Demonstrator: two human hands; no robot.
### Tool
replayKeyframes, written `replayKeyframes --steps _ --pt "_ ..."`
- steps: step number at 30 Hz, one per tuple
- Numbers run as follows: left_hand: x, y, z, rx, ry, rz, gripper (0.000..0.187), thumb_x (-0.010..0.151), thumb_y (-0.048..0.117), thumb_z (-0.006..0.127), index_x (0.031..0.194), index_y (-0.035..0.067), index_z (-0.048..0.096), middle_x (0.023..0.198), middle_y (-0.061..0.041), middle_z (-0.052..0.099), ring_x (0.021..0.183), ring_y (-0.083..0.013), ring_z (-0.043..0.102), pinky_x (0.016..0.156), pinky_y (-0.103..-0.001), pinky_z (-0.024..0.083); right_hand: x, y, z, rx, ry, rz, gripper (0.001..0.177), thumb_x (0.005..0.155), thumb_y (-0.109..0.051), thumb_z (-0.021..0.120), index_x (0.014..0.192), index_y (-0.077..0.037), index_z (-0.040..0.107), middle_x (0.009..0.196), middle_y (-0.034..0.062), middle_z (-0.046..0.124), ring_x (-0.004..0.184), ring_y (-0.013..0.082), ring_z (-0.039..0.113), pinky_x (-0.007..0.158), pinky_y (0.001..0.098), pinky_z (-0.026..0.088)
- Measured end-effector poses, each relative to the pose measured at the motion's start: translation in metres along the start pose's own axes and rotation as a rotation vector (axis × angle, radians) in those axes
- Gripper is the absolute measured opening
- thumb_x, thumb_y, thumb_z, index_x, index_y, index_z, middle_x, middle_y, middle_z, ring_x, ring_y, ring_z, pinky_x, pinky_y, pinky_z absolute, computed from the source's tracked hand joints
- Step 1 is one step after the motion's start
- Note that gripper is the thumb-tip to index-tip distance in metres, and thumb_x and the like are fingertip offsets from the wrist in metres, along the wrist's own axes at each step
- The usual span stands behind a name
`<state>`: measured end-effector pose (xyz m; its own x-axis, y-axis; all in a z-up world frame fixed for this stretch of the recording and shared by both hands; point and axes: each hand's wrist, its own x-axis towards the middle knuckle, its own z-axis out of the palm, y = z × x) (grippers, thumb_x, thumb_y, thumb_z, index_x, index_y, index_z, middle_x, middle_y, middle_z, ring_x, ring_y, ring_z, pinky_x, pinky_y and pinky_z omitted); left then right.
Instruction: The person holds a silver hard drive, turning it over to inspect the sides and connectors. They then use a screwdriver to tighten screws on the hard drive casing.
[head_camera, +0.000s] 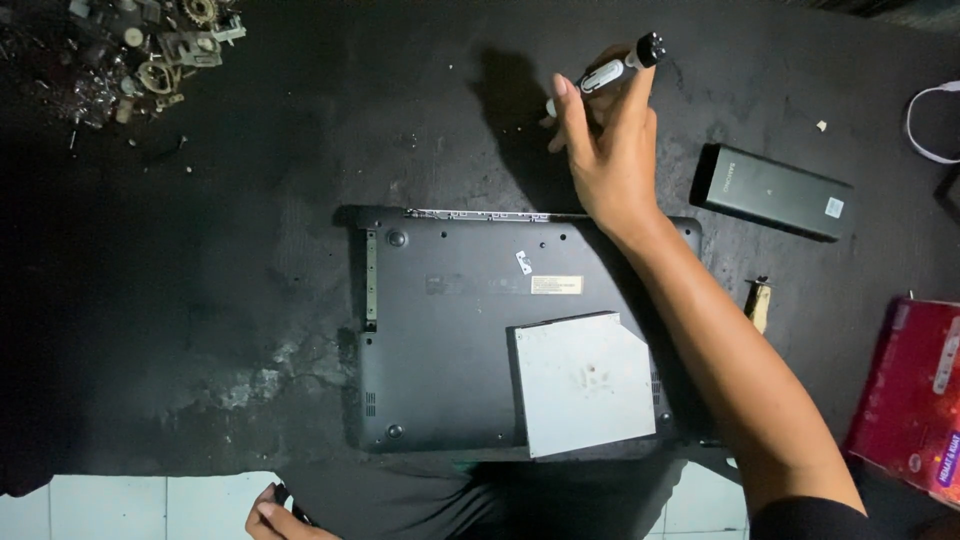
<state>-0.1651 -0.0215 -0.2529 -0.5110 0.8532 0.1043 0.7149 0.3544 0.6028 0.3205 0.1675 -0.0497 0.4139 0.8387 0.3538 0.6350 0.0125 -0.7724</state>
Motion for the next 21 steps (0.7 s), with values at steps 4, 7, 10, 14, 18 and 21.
replayKeyframes --steps 4,7,10,14,18,21 --pt "0.001 -0.007 0.002 0.005 -0.003 -0.004 0.044 0.128 0.032 0.036 0.128 -0.004 0.062 0.109 -0.018 0.061 0.084 -0.0284 0.056 0.067 -0.04 0.049 0.0 0.004 0.001 -0.014 0.002 0.006 0.032 0.114 -0.021 0.056 0.123 -0.007 0.029 0.083 0.0114 0.073 0.057 0.0172 0.07 0.055 0.0259 0.055" --pt "0.001 -0.013 0.007 -0.024 0.023 0.061 0.044 0.129 0.028 0.037 0.122 -0.007 0.062 0.109 -0.021 0.064 0.095 -0.0338 0.06 0.079 -0.044 0.048 -0.001 0.009 0.001 -0.08 -0.005 0.002 0.042 0.116 -0.02 0.058 0.135 -0.006 0.023 0.084 0.0078 0.076 0.062 0.0153 0.072 0.06 0.0268 0.055" --pt "0.001 -0.01 0.01 -0.152 0.072 0.005 0.044 0.126 0.032 0.038 0.12 -0.007 0.06 0.107 -0.021 0.062 0.096 -0.0313 0.058 0.077 -0.041 0.047 0.0 0.006 0.001 -0.102 -0.019 0.034 0.042 0.115 -0.022 0.058 0.134 -0.005 0.024 0.081 0.0051 0.074 0.058 0.0152 0.07 0.06 0.0273 0.053" --pt "-0.001 0.016 0.003 -0.075 0.051 0.021 0.046 0.127 0.034 0.037 0.123 -0.006 0.059 0.113 -0.022 0.062 0.097 -0.0362 0.06 0.079 -0.049 0.048 -0.002 0.005 -0.001 -0.045 -0.004 0.002 0.036 0.116 -0.022 0.055 0.13 -0.008 0.026 0.087 0.0096 0.073 0.062 0.0158 0.07 0.058 0.0261 0.055" --pt "0.0 0.054 -0.009 -0.087 0.043 -0.1 0.045 0.125 0.037 0.036 0.124 0.0 0.061 0.116 -0.02 0.063 0.102 -0.0353 0.061 0.085 -0.048 0.048 -0.004 -0.008 -0.005 0.104 0.11 -0.085 0.028 0.117 -0.017 0.053 0.13 -0.008 0.031 0.087 0.0149 0.067 0.065 0.0203 0.071 0.058 0.0268 0.057" --pt "0.001 0.067 -0.013 -0.189 0.012 -0.2 0.046 0.121 0.042 0.034 0.125 0.003 0.058 0.118 -0.018 0.062 0.103 -0.0318 0.061 0.08 -0.043 0.05 -0.006 -0.013 -0.01 0.14 0.116 -0.067 0.024 0.116 -0.017 0.052 0.125 -0.009 0.031 0.083 0.0123 0.061 0.06 0.0183 0.065 0.056 0.0267 0.054"
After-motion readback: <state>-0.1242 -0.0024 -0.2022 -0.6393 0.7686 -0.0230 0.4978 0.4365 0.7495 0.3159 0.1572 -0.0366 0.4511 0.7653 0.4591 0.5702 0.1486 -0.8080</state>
